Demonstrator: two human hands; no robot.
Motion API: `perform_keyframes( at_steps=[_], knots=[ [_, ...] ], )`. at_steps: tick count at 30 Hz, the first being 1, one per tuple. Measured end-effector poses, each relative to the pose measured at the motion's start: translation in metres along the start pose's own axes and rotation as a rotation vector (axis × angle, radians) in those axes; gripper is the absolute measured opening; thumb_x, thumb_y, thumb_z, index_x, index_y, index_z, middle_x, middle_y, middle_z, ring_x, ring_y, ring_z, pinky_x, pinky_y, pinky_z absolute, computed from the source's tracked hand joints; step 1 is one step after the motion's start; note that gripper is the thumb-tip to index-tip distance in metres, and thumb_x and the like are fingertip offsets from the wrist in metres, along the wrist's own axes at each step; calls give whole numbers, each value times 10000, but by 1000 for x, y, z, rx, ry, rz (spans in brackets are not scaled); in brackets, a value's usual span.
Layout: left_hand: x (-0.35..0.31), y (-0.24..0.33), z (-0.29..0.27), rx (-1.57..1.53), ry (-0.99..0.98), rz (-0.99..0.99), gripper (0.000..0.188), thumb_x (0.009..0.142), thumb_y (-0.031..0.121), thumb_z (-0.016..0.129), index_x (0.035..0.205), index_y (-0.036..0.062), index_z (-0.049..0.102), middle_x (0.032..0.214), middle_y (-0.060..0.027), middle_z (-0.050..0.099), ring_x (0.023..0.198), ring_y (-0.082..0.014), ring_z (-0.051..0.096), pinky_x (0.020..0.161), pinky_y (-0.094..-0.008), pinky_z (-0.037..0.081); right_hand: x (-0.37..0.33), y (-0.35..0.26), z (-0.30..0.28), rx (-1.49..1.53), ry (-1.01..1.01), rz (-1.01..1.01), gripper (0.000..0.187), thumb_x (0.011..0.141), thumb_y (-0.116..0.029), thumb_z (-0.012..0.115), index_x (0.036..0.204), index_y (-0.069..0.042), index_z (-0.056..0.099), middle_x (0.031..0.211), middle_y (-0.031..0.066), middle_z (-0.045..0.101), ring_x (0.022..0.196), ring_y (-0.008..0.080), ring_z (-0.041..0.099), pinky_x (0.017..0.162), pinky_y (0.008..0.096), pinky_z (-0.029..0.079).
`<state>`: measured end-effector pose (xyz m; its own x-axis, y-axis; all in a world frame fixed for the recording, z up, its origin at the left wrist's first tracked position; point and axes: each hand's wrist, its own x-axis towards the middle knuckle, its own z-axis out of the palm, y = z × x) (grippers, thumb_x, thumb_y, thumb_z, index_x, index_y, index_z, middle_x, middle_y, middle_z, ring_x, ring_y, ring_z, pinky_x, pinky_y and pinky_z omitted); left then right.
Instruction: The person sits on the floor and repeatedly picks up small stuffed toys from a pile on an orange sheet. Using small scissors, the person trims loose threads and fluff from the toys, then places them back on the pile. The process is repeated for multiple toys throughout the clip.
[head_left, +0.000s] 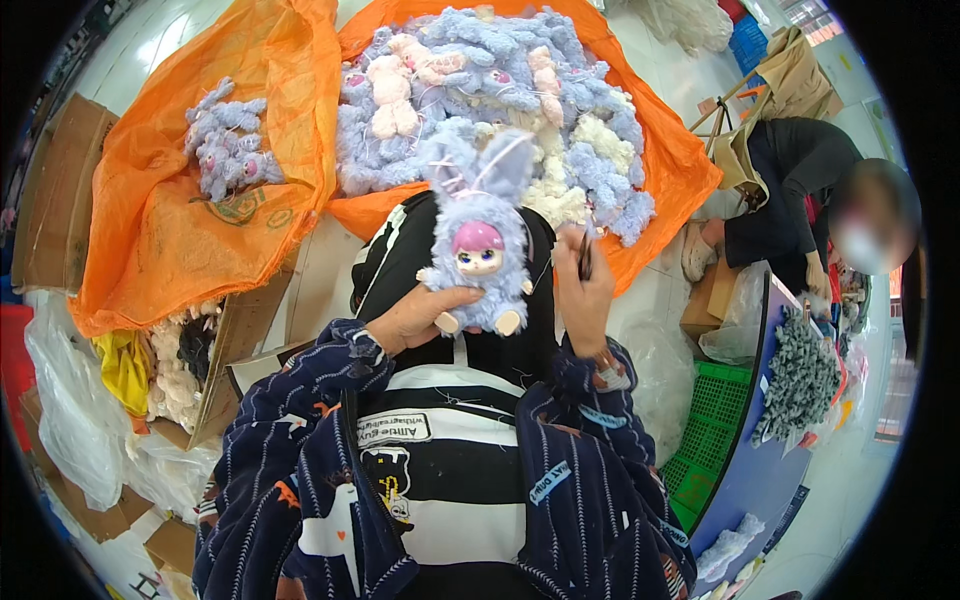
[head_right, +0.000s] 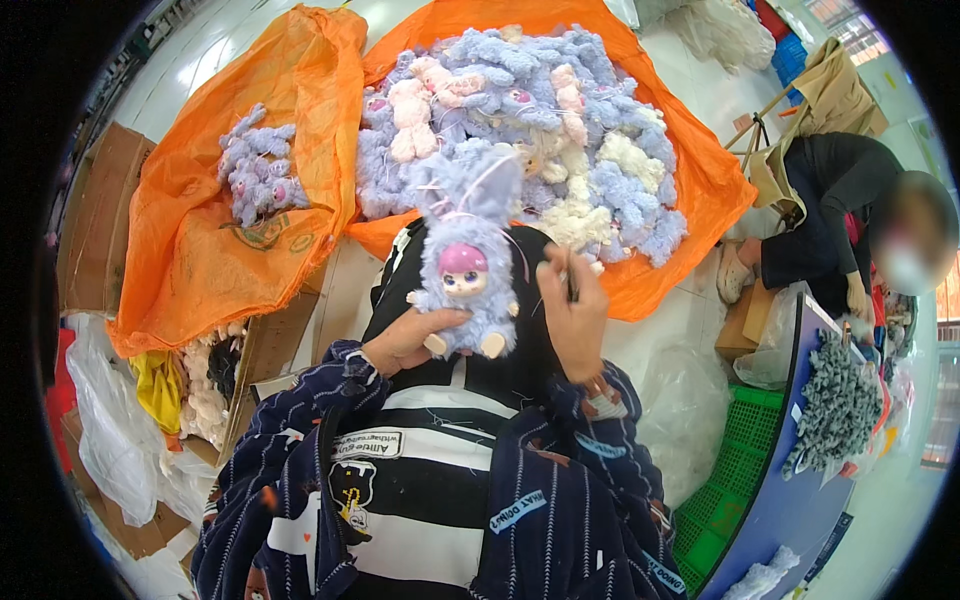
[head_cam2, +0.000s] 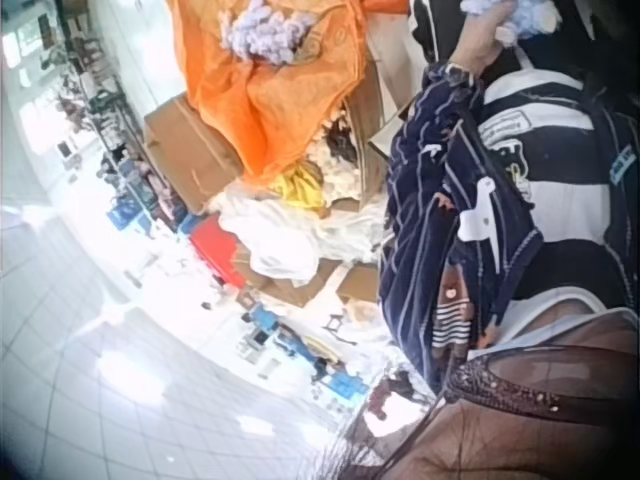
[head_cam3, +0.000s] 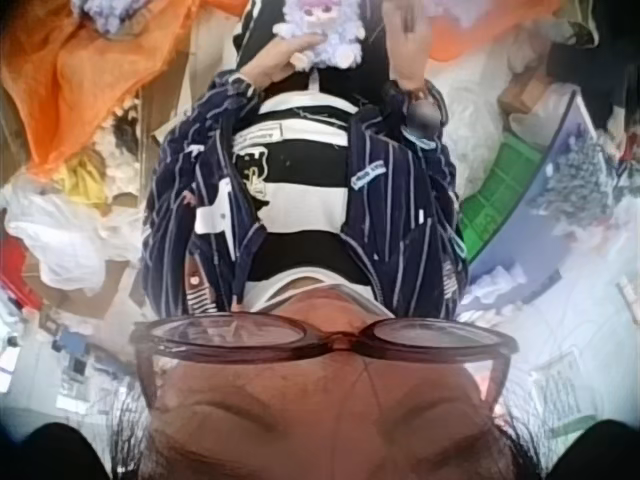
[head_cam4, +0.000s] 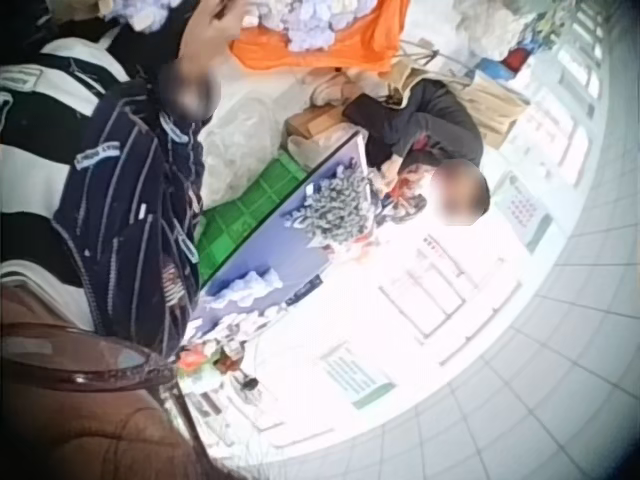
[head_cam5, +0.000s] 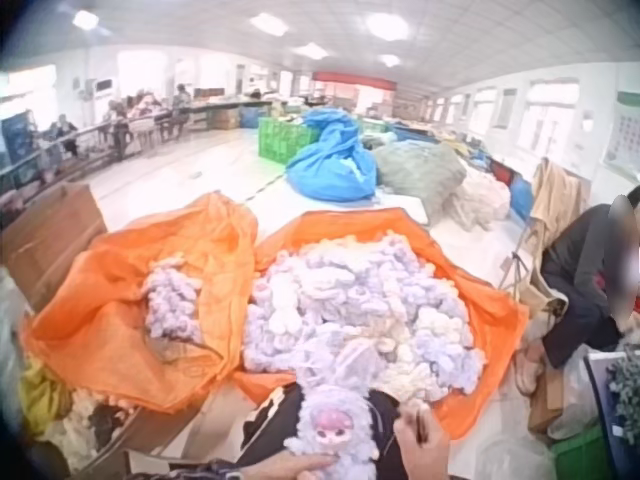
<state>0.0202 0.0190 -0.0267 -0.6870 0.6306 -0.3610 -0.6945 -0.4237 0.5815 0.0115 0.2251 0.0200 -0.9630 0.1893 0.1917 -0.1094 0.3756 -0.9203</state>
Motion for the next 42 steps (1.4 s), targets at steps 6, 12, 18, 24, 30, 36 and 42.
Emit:
perform_keyframes(
  at_steps=[6, 12, 18, 24, 30, 36, 42],
  knots=[
    [-1, -2, -3, 83, 25, 22, 326, 825, 91, 605, 1135, 24, 531, 1006, -80, 612, 851, -170, 615, 652, -294, 528, -27, -9, 7, -158, -373, -264, 232, 780, -34, 650, 1006, -17, 605, 731, 89, 556, 612, 165, 558, 560, 240, 439],
    [0, 2, -3, 138, 59, 126, 336, 803, 71, 618, 1127, 27, 539, 975, -62, 618, 820, -152, 612, 626, -259, 500, -20, -2, 16, 607, -214, 607, 166, 867, -126, 575, 926, 23, 617, 716, 30, 570, 580, 115, 536, 531, 208, 406],
    [-5, 3, -9, -20, 132, 131, 393, 789, 55, 614, 1167, 28, 510, 1041, -70, 606, 907, -164, 603, 709, -275, 504, -22, -24, -4, -171, -561, -183, 285, 728, -100, 704, 988, -41, 603, 803, 51, 577, 610, 157, 563, 545, 281, 449],
    [4, -7, -14, 2, -8, 209, 447, 774, 13, 595, 1208, 15, 486, 1122, -78, 579, 1025, -175, 561, 880, -299, 449, -35, -12, 9, -410, -451, -395, 294, 681, -103, 729, 948, -75, 608, 709, 72, 579, 600, 225, 601, 517, 308, 459],
    [-3, -1, -14, 233, 82, 347, 417, 809, 62, 620, 1204, 20, 490, 1101, -48, 580, 998, -127, 543, 875, -285, 434, -34, 2, 32, -23, -229, 205, 210, 768, -107, 683, 723, -23, 496, 611, -19, 483, 534, 49, 429, 491, 214, 349],
    [-22, 12, -26, 230, 252, 400, 534, 814, 16, 614, 1293, 33, 380, 1149, -33, 543, 1040, -116, 516, 909, -281, 421, -13, 4, 60, 162, -389, 331, 154, 827, -114, 626, 787, -36, 498, 660, -39, 459, 560, 23, 402, 501, 179, 333],
    [-73, 124, -76, -373, 312, 1100, 533, 911, 452, 438, 1281, 69, 406, 1225, -93, 503, 1109, -229, 503, 891, -378, 449, 1, 4, 39, 301, -278, 256, 66, 866, -48, 561, 910, 0, 566, 714, -12, 540, 608, 41, 487, 567, 174, 394]
  ],
)
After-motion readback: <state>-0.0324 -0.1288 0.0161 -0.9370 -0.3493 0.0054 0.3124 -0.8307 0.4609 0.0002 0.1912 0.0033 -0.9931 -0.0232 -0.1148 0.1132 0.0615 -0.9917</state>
